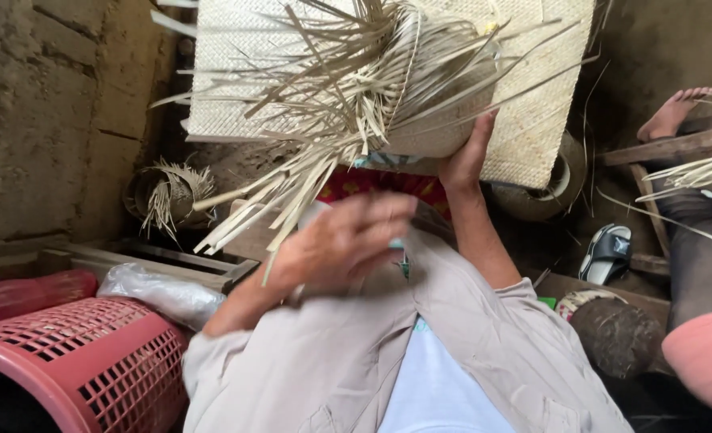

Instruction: The person weaves a basket using dried palm leaves, interlacing the strips by hand to form the basket's structure. They hold the partially completed basket and continue adding and securing the woven material.

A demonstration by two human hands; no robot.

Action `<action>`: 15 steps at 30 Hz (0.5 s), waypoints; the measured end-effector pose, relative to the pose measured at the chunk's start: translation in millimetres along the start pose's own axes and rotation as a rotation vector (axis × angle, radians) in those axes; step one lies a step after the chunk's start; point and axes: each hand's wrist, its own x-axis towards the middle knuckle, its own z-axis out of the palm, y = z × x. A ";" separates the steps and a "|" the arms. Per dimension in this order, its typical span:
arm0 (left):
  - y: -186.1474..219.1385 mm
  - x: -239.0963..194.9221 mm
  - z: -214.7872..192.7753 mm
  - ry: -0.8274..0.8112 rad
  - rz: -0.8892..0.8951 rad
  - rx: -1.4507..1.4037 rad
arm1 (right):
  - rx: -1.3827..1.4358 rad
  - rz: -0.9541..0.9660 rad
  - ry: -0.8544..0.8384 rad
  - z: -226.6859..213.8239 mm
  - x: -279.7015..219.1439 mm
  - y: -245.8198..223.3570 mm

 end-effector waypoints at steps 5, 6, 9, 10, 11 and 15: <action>-108.1 46.6 -4.6 0.054 0.199 0.185 | 0.134 -0.053 -0.127 11.3 4.2 -13.7; -123.5 60.5 -12.8 -0.009 0.170 0.310 | 0.083 -0.063 -0.182 31.5 -0.5 -34.0; -167.7 80.6 -16.4 -0.036 0.035 0.229 | -0.029 -0.100 -0.175 80.5 -10.7 -72.8; -183.7 81.4 -6.1 -0.049 0.055 0.206 | -0.037 -0.115 -0.148 73.8 -6.2 -67.1; -197.4 77.8 4.6 -0.033 -0.055 0.131 | 0.001 -0.101 -0.184 67.0 -4.0 -61.3; -233.3 54.1 43.7 0.044 -0.210 -0.140 | 0.027 0.017 -0.180 89.2 -6.3 -78.0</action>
